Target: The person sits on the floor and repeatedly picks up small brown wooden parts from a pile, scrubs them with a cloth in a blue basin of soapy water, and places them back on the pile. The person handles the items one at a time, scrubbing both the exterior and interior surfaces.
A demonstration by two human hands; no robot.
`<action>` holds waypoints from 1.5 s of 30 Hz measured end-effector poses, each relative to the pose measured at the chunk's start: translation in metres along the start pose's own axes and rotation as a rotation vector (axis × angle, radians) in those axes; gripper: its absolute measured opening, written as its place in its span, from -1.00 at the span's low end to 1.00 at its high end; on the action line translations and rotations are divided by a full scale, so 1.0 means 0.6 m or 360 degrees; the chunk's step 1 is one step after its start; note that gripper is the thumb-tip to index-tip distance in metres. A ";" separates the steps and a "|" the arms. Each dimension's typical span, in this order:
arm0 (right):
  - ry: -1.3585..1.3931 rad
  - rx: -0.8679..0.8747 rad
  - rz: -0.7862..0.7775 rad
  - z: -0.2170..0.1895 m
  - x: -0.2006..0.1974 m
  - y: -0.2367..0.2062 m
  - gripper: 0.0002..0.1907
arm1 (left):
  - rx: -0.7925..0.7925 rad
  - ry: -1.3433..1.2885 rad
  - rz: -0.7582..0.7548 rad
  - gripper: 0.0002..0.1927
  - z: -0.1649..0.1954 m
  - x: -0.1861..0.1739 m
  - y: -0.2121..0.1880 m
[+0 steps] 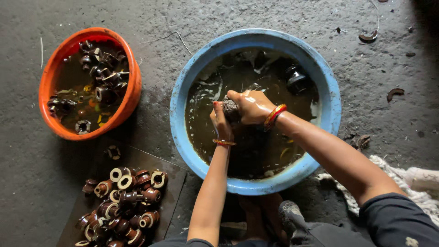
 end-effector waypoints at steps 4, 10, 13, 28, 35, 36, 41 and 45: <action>0.0749 -0.0104 0.0092 0.016 0.001 -0.001 -0.55 | -0.0658 -0.0401 -0.0059 -0.37 0.029 0.016 -0.002; 0.0932 -0.0166 0.0222 0.060 0.013 -0.013 -0.40 | -0.0858 -0.0572 -0.0519 -0.33 -0.006 0.005 0.009; 0.0572 -0.0367 0.0700 0.074 -0.022 -0.021 -0.34 | -0.0123 0.0136 0.0352 -0.58 -0.036 -0.022 0.037; -0.0836 -0.0338 0.0535 0.091 0.126 0.003 -0.68 | 0.0488 0.1889 0.0110 -0.20 -0.022 0.002 -0.011; 0.0796 0.0106 0.0615 0.070 0.044 0.021 -0.71 | 0.0269 0.0468 0.0022 -0.64 -0.032 -0.003 0.031; 0.0750 -0.0079 0.0756 0.057 0.026 0.012 -0.69 | 0.0398 0.0505 -0.0013 -0.66 -0.033 -0.001 0.035; 0.0206 -0.0948 0.0896 -0.021 -0.007 -0.050 -0.52 | -0.0515 -0.0556 -0.0185 -0.58 -0.059 0.006 0.034; -0.0221 -0.0795 0.0795 -0.041 0.004 -0.052 -0.46 | -0.0118 -0.0374 -0.0307 -0.50 -0.038 0.009 0.011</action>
Point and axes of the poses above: each hand's wrist, its own y-axis towards the middle knuckle, its own x-axis out of the palm, z = x × y, the point moved 2 cm from there along y, towards the middle knuckle, and after that the axes turned 15 degrees about z, right-handed, at the moved point
